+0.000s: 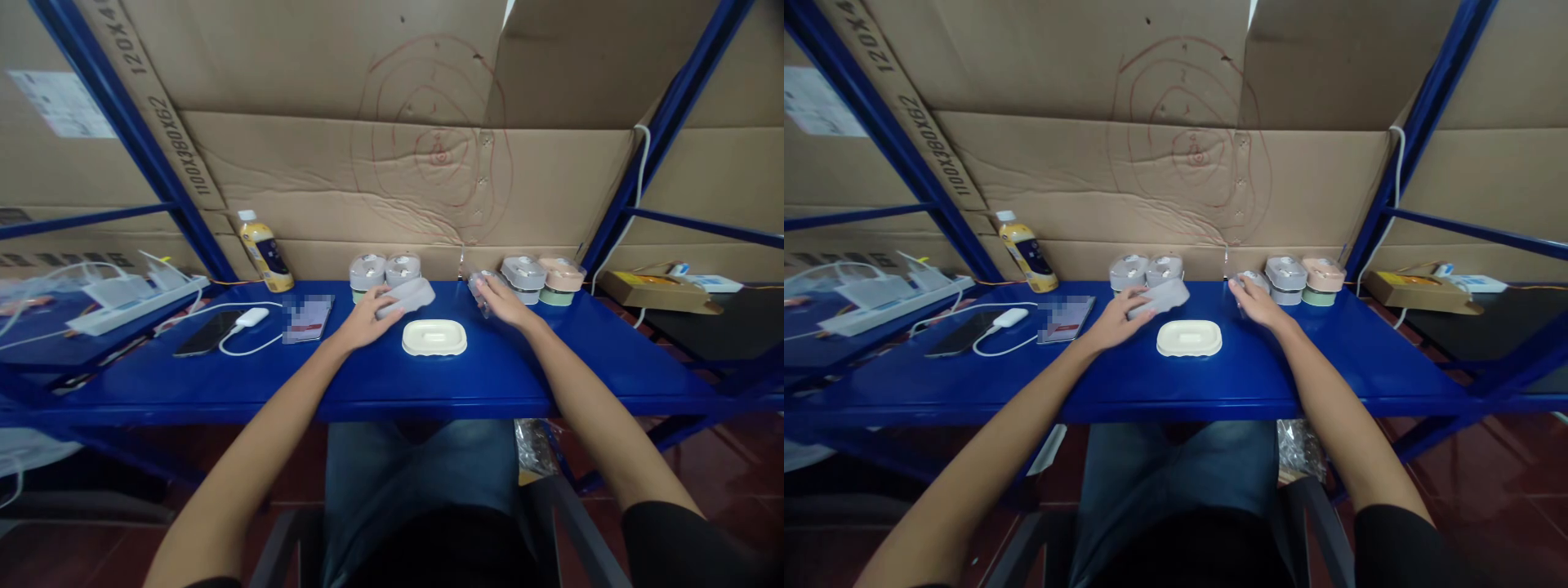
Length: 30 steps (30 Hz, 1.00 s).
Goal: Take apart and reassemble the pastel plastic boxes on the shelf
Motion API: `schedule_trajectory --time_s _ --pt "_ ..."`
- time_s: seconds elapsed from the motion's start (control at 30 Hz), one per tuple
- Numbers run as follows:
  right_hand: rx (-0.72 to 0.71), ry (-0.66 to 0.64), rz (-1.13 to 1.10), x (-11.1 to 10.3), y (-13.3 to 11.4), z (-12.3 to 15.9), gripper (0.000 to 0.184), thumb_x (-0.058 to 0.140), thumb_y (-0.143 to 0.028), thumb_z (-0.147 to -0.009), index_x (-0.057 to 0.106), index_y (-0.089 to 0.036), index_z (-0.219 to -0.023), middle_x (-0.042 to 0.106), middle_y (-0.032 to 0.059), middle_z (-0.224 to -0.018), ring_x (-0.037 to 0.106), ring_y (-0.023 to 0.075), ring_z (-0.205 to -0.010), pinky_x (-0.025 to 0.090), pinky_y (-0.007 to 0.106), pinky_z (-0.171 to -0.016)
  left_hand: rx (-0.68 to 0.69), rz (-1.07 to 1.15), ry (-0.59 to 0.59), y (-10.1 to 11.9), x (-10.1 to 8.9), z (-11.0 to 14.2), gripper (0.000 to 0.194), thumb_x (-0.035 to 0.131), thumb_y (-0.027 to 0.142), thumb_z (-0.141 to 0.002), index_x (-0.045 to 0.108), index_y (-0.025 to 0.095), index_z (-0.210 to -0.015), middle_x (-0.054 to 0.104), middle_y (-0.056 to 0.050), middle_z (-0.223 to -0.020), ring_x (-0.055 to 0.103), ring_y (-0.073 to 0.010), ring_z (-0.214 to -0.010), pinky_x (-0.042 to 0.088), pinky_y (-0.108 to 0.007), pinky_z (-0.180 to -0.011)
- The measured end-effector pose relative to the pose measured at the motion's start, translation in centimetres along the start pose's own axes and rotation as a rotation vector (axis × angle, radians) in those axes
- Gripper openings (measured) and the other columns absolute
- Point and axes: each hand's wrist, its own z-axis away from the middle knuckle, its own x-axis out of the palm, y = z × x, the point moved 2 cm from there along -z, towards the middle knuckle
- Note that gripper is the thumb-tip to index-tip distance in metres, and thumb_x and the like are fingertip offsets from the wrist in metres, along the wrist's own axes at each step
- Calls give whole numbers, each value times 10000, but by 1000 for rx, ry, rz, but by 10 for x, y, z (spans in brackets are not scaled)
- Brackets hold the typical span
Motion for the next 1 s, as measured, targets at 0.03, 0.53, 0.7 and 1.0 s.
schedule_trajectory --time_s 0.03,0.53,0.7,1.0 --pt "-5 15 -14 1 -3 1 742 417 -752 -1021 540 -238 -1541 746 146 -1250 756 289 -950 620 477 -910 39 14 -43 7 4 2 511 561 603 -1000 767 182 -1203 580 -159 -1439 584 -348 -1379 444 -568 -1229" --pt "-536 -259 61 31 -74 22 835 855 -588 -799 585 -328 -1545 666 97 -1338 649 300 -1181 516 482 -1051 124 226 -142 37 48 6 1022 892 570 -764 376 221 -1575 492 -198 -1585 517 -423 -1458 432 -624 -1219" --pt "-510 -238 96 27 -76 27 834 842 -594 -806 592 -296 -1544 657 101 -1230 642 293 -1103 526 475 -1001 59 275 -117 33 52 7 1165 957 595 -654 357 194 -1568 532 -231 -1536 544 -453 -1422 450 -651 -1177" --pt "-500 -323 162 38 -69 29 912 915 -601 -723 613 -297 -1529 633 99 -1205 647 319 -1146 511 507 -1052 2 306 -144 28 58 10 1438 988 559 -618 91 227 -1692 573 -265 -1512 575 -479 -1405 455 -686 -1141"
